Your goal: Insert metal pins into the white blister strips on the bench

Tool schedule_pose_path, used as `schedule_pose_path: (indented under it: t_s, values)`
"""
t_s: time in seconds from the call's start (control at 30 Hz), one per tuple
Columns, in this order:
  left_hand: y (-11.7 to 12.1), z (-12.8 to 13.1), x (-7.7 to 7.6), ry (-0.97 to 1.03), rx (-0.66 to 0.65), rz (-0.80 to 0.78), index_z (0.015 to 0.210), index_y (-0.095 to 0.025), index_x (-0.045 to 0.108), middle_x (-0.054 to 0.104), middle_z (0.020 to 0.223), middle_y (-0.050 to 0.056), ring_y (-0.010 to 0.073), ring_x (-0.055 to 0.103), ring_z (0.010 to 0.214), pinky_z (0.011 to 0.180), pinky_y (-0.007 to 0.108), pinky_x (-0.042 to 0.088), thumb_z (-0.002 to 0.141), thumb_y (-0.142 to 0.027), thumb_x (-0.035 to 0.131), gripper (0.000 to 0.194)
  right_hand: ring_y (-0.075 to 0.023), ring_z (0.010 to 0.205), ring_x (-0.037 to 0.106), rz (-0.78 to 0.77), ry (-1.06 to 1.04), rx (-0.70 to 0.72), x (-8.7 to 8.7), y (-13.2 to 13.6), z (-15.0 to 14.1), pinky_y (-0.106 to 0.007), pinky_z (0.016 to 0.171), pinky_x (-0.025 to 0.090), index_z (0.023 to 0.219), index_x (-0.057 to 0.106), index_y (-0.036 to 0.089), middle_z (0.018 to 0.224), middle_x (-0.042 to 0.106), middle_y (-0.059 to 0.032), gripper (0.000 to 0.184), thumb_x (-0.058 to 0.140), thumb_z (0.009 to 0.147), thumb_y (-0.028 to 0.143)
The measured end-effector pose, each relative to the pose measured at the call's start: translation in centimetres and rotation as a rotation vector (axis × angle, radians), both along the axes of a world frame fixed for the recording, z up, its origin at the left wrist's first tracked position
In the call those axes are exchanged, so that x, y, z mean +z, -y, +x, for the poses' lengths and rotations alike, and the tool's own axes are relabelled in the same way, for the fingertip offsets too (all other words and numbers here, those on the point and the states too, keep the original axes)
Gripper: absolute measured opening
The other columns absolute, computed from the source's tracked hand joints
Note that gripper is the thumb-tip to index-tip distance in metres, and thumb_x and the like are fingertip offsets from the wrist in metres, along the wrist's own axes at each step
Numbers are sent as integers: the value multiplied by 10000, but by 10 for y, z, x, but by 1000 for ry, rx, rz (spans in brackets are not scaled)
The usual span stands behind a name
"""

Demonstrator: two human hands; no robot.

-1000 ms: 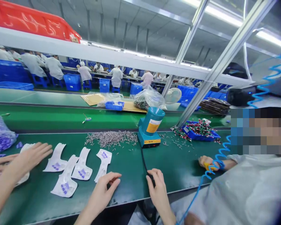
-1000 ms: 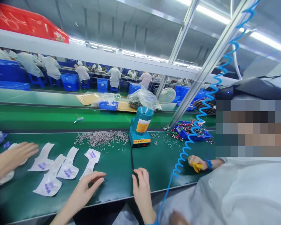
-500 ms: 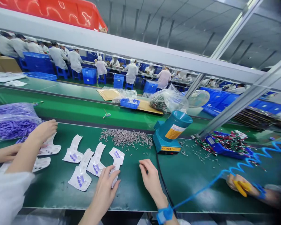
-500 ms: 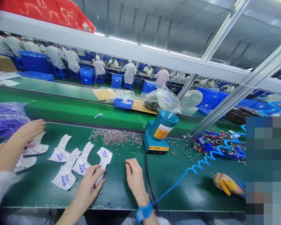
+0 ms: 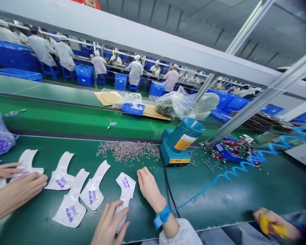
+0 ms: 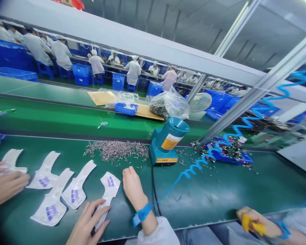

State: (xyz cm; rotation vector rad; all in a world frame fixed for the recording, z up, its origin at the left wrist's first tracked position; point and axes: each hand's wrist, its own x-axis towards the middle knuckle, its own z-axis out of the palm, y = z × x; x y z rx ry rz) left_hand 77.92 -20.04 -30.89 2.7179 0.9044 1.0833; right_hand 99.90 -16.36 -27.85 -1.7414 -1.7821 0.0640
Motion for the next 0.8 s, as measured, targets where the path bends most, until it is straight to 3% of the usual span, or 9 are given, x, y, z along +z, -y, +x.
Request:
schedule_pose_path:
  t_s: [0.13,0.27,0.37,0.5,0.63,0.8]
  values:
    - [7,16,5,53,-51,-6,1103,-236,670,665,1077,130,241,692,901,696,309,615,980,-296,523,202,-191,775,602,28,-316,2,-1,28,15,-295,726,468,838,586,193,832,618,-54,241,403,995,196]
    - [12,23,13,2,-67,-102,1166,-247,642,640,1143,130,248,677,982,765,333,618,937,-224,587,236,-172,682,569,-23,-653,-12,-14,50,26,-282,641,437,830,605,183,758,618,-39,280,490,975,394]
    - [16,22,14,35,-12,-161,1197,-242,608,616,1180,131,257,658,1042,819,360,610,913,-202,617,288,-147,610,540,-65,-881,-15,-20,59,23,-264,585,419,799,624,171,681,603,-24,389,587,900,545]
    - [22,17,12,90,74,-242,1158,-222,578,622,1153,119,264,652,1055,845,384,605,881,-217,658,288,-90,460,474,-210,-1113,19,-16,66,9,-217,440,320,771,614,162,588,586,4,478,677,802,635]
    - [25,16,8,119,51,-213,1146,-228,579,630,1155,106,253,649,1058,851,364,598,884,-177,643,275,-48,309,408,-423,-1267,77,-8,72,-6,-181,322,187,771,577,171,535,574,39,509,714,744,660]
    - [24,18,3,183,-22,-174,1126,-213,590,647,1114,97,228,638,1041,887,343,576,927,-123,579,219,-29,275,389,-534,-1297,144,-3,74,-22,-150,282,169,771,579,163,507,576,53,478,711,763,622]
